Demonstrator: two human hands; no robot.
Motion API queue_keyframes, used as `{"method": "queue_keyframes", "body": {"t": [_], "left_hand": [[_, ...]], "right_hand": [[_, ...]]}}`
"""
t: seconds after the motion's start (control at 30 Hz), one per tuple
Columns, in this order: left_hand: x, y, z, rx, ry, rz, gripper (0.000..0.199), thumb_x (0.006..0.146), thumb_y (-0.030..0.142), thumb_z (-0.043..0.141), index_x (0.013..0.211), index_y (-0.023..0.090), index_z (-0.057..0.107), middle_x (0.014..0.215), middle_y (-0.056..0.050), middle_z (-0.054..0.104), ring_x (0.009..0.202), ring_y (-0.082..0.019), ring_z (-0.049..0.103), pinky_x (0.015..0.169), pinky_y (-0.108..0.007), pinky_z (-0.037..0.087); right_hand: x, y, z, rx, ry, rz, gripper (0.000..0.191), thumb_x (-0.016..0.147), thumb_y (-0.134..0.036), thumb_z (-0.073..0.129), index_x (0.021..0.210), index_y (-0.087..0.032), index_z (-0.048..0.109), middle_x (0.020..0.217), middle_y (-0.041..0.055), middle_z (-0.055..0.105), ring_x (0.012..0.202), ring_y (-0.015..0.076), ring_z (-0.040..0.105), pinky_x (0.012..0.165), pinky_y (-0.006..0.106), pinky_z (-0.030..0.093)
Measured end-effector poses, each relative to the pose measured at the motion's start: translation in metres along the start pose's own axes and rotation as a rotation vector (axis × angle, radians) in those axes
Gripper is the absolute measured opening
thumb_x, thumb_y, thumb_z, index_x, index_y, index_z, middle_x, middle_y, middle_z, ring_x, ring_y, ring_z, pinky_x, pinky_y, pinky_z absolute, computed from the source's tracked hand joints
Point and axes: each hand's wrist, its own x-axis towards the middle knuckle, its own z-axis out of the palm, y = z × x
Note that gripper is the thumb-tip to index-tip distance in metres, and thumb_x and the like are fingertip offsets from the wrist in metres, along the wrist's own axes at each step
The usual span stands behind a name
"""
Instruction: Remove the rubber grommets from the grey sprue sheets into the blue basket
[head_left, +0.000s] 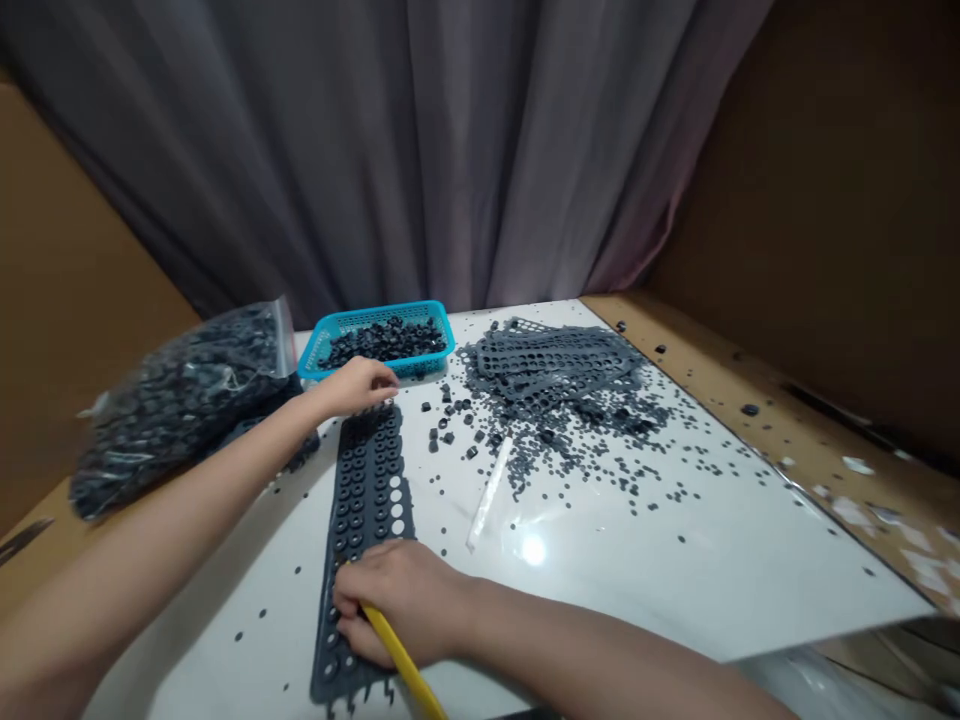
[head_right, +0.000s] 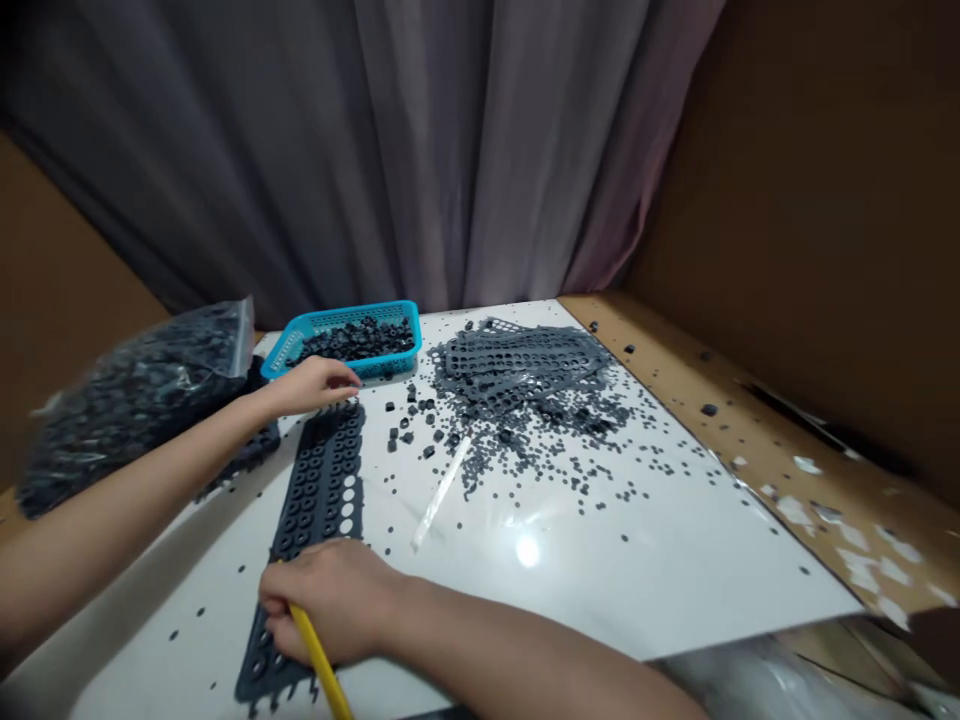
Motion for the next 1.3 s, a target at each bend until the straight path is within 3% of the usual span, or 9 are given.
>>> {"method": "queue_keyframes", "body": {"t": [0.13, 0.23, 0.33, 0.5, 0.7, 0.87, 1.1, 1.17, 1.3], "left_hand": [[0.059, 0.049, 0.015, -0.157, -0.139, 0.177, 0.021, 0.068, 0.03, 0.066, 0.085, 0.022, 0.073, 0.076, -0.005, 0.07, 0.067, -0.018, 0.06, 0.065, -0.027, 0.042], [0.091, 0.081, 0.024, -0.197, 0.077, 0.227, 0.046, 0.07, 0.033, 0.064, 0.114, 0.021, 0.063, 0.118, -0.01, 0.062, 0.098, -0.024, 0.059, 0.084, -0.032, 0.042], [0.091, 0.092, 0.024, -0.068, 0.033, 0.275, 0.049, 0.071, 0.034, 0.064, 0.117, 0.02, 0.06, 0.13, -0.012, 0.053, 0.117, -0.028, 0.049, 0.099, -0.037, 0.033], [0.02, 0.067, 0.011, 0.176, -0.003, 0.202, 0.028, 0.08, 0.034, 0.053, 0.1, 0.021, 0.067, 0.106, -0.01, 0.063, 0.103, -0.027, 0.053, 0.092, -0.037, 0.037], [-0.109, 0.041, 0.017, 0.296, 0.075, -0.032, 0.025, 0.083, 0.036, 0.047, 0.089, 0.021, 0.066, 0.089, -0.009, 0.064, 0.09, -0.026, 0.055, 0.083, -0.039, 0.04], [-0.166, 0.065, 0.051, 0.168, 0.109, -0.08, 0.034, 0.086, 0.033, 0.044, 0.115, 0.023, 0.057, 0.124, -0.01, 0.056, 0.118, -0.026, 0.047, 0.1, -0.04, 0.034], [-0.043, 0.074, 0.093, 0.133, -0.112, -0.221, 0.117, 0.063, 0.064, 0.061, 0.144, 0.001, 0.005, 0.149, -0.029, -0.005, 0.137, -0.043, -0.004, 0.109, -0.052, 0.012], [-0.008, 0.08, 0.107, 0.126, -0.073, -0.264, 0.121, 0.06, 0.07, 0.06, 0.145, 0.006, 0.004, 0.149, -0.029, -0.005, 0.135, -0.047, -0.007, 0.106, -0.059, 0.007], [0.033, 0.098, 0.134, 0.06, 0.115, -0.088, 0.094, 0.075, 0.062, 0.051, 0.142, 0.005, 0.02, 0.149, -0.025, 0.017, 0.139, -0.037, 0.009, 0.11, -0.047, 0.015]], "right_hand": [[-0.001, 0.001, 0.001, -0.027, -0.024, -0.002, 0.015, 0.077, -0.03, 0.051, 0.076, -0.023, 0.038, 0.068, -0.0025, 0.059, 0.067, 0.0139, 0.057, 0.067, 0.021, 0.043], [-0.001, 0.004, 0.004, -0.03, -0.026, -0.005, 0.016, 0.077, -0.031, 0.051, 0.077, -0.024, 0.037, 0.068, -0.0031, 0.058, 0.068, 0.0133, 0.057, 0.067, 0.02, 0.043], [-0.002, 0.008, 0.007, -0.027, -0.026, -0.016, 0.014, 0.078, -0.032, 0.05, 0.078, -0.024, 0.039, 0.07, -0.0028, 0.058, 0.068, 0.0133, 0.057, 0.068, 0.021, 0.044], [-0.005, 0.002, -0.004, 0.074, 0.074, 0.005, 0.014, 0.079, -0.034, 0.052, 0.079, -0.023, 0.046, 0.073, -0.0013, 0.06, 0.073, 0.0139, 0.057, 0.073, 0.023, 0.045], [-0.008, 0.004, -0.035, 0.5, 0.473, 0.282, 0.028, 0.088, -0.033, 0.041, 0.11, -0.02, 0.052, 0.091, 0.0039, 0.063, 0.083, 0.0154, 0.058, 0.077, 0.028, 0.045], [-0.005, 0.015, -0.038, 0.534, 0.793, 0.572, 0.04, 0.091, -0.037, 0.031, 0.113, -0.016, 0.057, 0.093, 0.0083, 0.061, 0.091, 0.0198, 0.055, 0.08, 0.033, 0.044], [-0.008, -0.008, -0.026, 0.09, 0.62, -0.14, 0.051, 0.089, -0.05, 0.024, 0.107, -0.017, 0.059, 0.075, 0.0063, 0.056, 0.072, 0.0187, 0.055, 0.072, 0.034, 0.046], [-0.009, -0.007, -0.03, 0.06, 0.677, -0.14, 0.049, 0.09, -0.046, 0.023, 0.11, -0.015, 0.055, 0.074, 0.0064, 0.055, 0.072, 0.0192, 0.054, 0.07, 0.034, 0.046], [-0.009, 0.001, -0.046, 0.165, 0.919, -0.002, 0.038, 0.091, -0.038, 0.028, 0.114, -0.019, 0.053, 0.075, 0.0051, 0.054, 0.071, 0.0186, 0.054, 0.067, 0.033, 0.046]]}}
